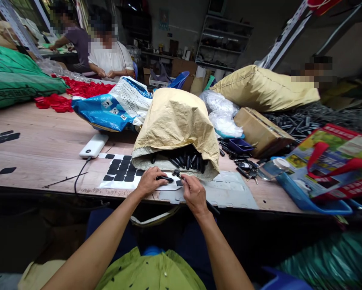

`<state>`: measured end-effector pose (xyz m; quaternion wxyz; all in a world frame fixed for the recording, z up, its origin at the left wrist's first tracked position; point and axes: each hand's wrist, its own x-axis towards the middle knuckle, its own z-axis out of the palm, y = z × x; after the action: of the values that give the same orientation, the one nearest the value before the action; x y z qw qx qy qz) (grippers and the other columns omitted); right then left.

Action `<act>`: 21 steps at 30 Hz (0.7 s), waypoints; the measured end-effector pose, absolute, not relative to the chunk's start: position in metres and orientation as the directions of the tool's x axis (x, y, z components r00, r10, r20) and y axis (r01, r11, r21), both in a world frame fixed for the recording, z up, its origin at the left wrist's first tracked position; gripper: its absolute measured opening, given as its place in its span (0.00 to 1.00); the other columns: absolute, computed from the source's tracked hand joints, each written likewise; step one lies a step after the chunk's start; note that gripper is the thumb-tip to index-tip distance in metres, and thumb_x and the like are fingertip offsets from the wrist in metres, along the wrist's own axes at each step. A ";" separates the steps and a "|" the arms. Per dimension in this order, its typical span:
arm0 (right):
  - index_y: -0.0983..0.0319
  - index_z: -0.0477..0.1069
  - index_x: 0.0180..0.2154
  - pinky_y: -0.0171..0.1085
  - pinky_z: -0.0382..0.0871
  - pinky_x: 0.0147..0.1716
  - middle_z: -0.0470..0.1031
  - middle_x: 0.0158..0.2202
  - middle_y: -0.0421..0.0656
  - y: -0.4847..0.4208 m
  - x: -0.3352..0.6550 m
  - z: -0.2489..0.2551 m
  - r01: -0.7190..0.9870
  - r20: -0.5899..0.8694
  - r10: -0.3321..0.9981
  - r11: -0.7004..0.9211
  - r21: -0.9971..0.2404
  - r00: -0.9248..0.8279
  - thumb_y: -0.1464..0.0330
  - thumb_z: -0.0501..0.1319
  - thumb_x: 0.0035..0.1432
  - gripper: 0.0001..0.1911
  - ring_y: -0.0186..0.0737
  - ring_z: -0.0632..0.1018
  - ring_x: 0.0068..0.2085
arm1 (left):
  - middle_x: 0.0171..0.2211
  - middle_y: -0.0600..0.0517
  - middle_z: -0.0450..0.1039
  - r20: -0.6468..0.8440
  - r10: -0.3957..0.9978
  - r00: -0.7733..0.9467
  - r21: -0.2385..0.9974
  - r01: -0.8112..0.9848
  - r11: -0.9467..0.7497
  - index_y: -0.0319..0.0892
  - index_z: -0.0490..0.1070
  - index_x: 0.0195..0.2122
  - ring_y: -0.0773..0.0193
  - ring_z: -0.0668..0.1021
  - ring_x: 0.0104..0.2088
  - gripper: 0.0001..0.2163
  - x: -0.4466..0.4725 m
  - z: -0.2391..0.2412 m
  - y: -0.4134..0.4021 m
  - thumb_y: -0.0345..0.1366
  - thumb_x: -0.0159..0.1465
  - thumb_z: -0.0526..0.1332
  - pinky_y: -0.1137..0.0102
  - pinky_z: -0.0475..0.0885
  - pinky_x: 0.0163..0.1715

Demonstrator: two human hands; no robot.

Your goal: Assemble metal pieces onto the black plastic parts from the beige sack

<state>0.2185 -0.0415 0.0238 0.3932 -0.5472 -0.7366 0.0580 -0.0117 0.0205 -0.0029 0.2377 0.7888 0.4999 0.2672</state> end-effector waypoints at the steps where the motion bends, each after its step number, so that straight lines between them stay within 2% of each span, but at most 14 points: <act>1: 0.59 0.76 0.51 0.38 0.70 0.49 0.79 0.43 0.45 -0.044 0.217 0.024 0.753 0.510 0.856 0.392 -0.529 -0.087 0.69 0.55 0.70 0.14 0.42 0.78 0.46 | 0.38 0.52 0.73 0.173 0.921 0.350 0.636 0.674 -0.376 0.51 0.83 0.43 0.57 0.73 0.43 0.11 -0.010 -0.002 0.020 0.45 0.61 0.69 0.63 0.64 0.47; 7: 0.59 0.76 0.51 0.39 0.71 0.50 0.79 0.44 0.46 -0.055 0.212 0.030 0.751 0.559 0.828 0.398 -0.526 -0.048 0.70 0.54 0.71 0.15 0.42 0.78 0.47 | 0.38 0.52 0.73 0.153 0.927 0.341 0.622 0.696 -0.359 0.53 0.83 0.44 0.57 0.73 0.44 0.12 -0.008 -0.001 0.021 0.47 0.61 0.70 0.63 0.64 0.47; 16: 0.59 0.77 0.50 0.38 0.71 0.48 0.80 0.42 0.45 -0.055 0.204 0.026 0.778 0.545 0.835 0.390 -0.492 -0.074 0.68 0.55 0.71 0.14 0.42 0.78 0.45 | 0.37 0.53 0.72 0.185 0.927 0.327 0.620 0.692 -0.369 0.53 0.83 0.43 0.59 0.73 0.43 0.11 -0.007 -0.002 0.020 0.45 0.61 0.70 0.64 0.64 0.47; 21: 0.58 0.76 0.51 0.38 0.70 0.49 0.79 0.43 0.46 -0.049 0.189 0.029 0.783 0.519 0.842 0.420 -0.459 -0.148 0.68 0.54 0.71 0.14 0.42 0.78 0.46 | 0.38 0.53 0.73 0.167 0.928 0.333 0.622 0.695 -0.361 0.51 0.82 0.42 0.59 0.73 0.44 0.11 -0.008 0.001 0.019 0.45 0.60 0.71 0.65 0.65 0.45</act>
<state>0.1888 -0.0491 0.0287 0.3712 -0.5370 -0.7565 0.0400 -0.0080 0.0190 0.0015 0.2272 0.7840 0.5176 0.2564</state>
